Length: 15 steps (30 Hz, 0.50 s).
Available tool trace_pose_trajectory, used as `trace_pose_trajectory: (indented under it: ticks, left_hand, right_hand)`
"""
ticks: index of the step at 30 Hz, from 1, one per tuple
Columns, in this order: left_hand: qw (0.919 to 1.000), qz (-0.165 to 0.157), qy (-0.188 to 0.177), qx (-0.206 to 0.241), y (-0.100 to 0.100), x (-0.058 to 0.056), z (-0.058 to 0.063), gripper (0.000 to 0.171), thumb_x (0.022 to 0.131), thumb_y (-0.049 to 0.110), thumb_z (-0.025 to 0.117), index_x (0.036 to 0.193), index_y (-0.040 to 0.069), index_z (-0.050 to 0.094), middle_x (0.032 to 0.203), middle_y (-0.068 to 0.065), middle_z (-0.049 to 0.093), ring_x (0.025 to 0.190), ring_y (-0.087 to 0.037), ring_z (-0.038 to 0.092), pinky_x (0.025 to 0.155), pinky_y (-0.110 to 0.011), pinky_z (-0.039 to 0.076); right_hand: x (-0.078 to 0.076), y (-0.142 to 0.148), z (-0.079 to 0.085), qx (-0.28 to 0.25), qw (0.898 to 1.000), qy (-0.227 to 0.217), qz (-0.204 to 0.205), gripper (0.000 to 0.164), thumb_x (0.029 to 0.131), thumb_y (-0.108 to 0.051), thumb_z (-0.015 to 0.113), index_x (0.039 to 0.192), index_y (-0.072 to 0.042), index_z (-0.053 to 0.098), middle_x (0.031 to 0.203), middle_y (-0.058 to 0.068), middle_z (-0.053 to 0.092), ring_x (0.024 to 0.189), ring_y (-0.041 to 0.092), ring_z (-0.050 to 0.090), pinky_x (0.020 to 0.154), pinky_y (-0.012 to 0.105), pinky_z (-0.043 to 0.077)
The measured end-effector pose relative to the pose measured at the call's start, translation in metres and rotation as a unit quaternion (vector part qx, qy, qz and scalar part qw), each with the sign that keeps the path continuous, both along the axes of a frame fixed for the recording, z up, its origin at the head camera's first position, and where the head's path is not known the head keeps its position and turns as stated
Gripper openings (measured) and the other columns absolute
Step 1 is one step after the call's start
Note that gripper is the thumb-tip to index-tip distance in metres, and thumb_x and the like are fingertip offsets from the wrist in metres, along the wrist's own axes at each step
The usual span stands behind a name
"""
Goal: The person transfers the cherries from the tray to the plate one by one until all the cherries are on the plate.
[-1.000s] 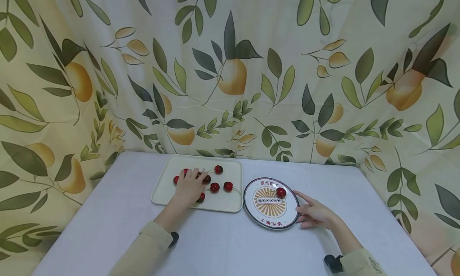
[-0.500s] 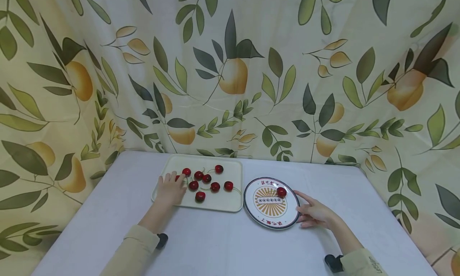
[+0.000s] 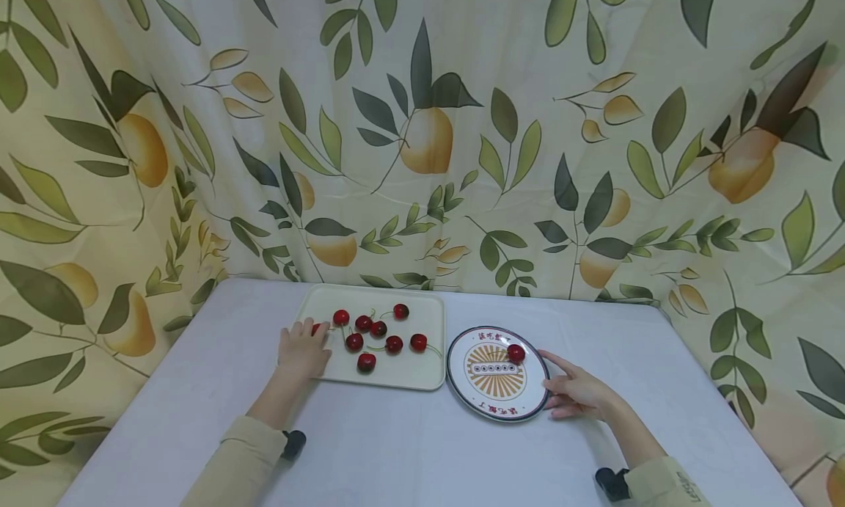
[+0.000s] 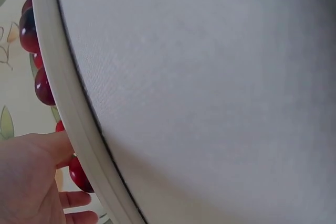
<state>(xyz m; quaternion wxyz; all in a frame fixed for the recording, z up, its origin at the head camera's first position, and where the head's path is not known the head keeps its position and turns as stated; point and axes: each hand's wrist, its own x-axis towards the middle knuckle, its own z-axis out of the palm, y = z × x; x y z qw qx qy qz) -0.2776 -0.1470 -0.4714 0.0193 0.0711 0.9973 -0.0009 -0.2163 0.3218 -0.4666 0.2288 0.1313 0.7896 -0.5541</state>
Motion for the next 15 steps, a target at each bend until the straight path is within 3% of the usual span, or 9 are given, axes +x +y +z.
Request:
trace_pose_trajectory:
  ticks: [9, 15]
  left_hand:
    - [1.0, -0.002, 0.001, 0.001, -0.0016, 0.0002, 0.002, 0.05, 0.089, 0.032, 0.054, 0.134, 0.012, 0.043, 0.123, -0.021, 0.038, 0.111, -0.037, 0.036, 0.096, -0.058, 0.025]
    - [0.999, -0.027, 0.032, -0.018, -0.0011, -0.0002, -0.0013, 0.044, 0.09, 0.031, 0.054, 0.129, 0.012, 0.046, 0.12, -0.02, 0.039, 0.108, -0.036, 0.037, 0.094, -0.056, 0.028]
  right_hand:
    - [0.0006, -0.001, 0.0012, 0.003, 1.0, -0.001, -0.004, 0.066, 0.091, -0.008, 0.052, 0.146, -0.02, 0.017, 0.083, 0.011, 0.054, 0.063, 0.018, 0.059, 0.061, 0.034, 0.053]
    - [0.0012, -0.0011, 0.0014, 0.002, 1.0, 0.0, -0.004, 0.066, 0.091, -0.008, 0.052, 0.146, -0.019, 0.017, 0.083, 0.011, 0.054, 0.063, 0.018, 0.059, 0.06, 0.034, 0.053]
